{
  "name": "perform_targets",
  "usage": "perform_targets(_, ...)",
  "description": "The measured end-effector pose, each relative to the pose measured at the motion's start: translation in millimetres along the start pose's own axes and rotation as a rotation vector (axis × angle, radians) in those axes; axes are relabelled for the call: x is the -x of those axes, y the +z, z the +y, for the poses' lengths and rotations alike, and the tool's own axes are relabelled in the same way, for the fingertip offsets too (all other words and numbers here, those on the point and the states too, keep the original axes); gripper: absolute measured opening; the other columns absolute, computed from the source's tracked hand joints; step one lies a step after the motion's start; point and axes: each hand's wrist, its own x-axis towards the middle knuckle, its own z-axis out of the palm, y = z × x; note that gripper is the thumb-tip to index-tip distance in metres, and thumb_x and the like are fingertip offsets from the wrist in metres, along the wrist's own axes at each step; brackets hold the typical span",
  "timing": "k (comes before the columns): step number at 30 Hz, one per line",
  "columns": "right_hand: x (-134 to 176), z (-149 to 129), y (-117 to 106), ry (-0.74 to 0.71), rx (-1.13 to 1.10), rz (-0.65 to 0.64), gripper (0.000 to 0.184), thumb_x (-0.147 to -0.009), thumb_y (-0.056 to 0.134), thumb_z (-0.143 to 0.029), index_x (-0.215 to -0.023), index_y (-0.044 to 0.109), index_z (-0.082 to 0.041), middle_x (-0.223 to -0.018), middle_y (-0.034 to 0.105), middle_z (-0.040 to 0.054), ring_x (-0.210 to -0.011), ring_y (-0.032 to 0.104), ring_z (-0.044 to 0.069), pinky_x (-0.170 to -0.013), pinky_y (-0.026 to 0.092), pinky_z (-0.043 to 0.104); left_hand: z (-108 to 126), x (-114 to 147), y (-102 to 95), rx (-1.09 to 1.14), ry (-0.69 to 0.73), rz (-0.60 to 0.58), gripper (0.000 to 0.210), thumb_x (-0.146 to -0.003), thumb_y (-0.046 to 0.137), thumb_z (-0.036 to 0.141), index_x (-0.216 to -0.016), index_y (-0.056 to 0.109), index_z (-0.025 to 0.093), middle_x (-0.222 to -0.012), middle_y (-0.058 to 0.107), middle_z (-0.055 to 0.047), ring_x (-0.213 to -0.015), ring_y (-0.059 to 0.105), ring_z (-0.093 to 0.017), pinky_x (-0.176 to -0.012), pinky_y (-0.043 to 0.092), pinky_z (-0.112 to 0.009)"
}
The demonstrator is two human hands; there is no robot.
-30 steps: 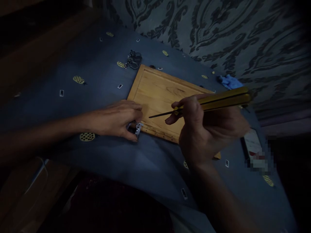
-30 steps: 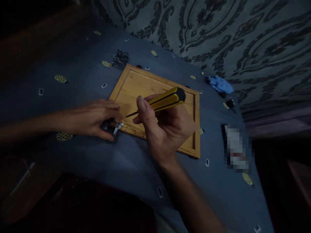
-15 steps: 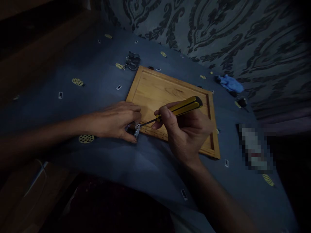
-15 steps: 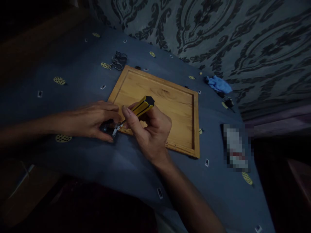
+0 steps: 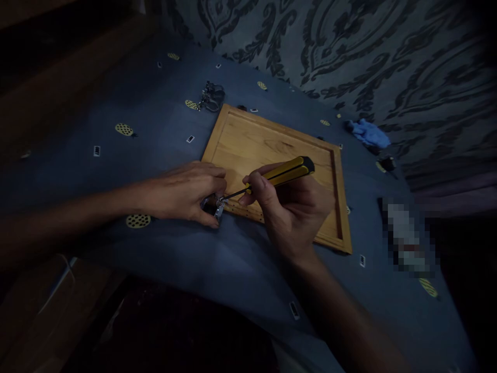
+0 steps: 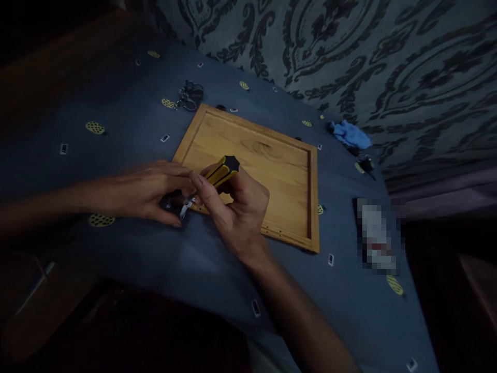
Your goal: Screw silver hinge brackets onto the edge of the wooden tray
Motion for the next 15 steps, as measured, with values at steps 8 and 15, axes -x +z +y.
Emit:
perform_targets(8,-2,-6,-5,0.001,0.050,-0.097,0.006,-0.097,0.079,-0.025,-0.092,0.077,-0.022,-0.084,0.075,-0.0014,-0.068,0.072,0.014,-0.058,0.059,0.027,1,0,-0.2,0.004,-0.009,0.012,0.030,-0.085,0.085,0.041,-0.095,0.069,0.017,-0.099,0.065,-0.003,-0.093,0.061,-0.022,-0.084,0.042,-0.032)
perform_targets(15,-13,-11,-12,0.006,0.054,-0.231,0.017,-0.103,0.073,-0.036,-0.092,0.076,-0.022,-0.081,0.078,-0.0015,-0.064,0.074,0.013,-0.059,0.060,0.026,2,2,-1.4,-0.005,-0.008,0.009,0.034,-0.087,0.084,0.044,-0.103,0.068,0.018,-0.104,0.066,-0.003,-0.098,0.062,-0.023,-0.086,0.043,-0.032)
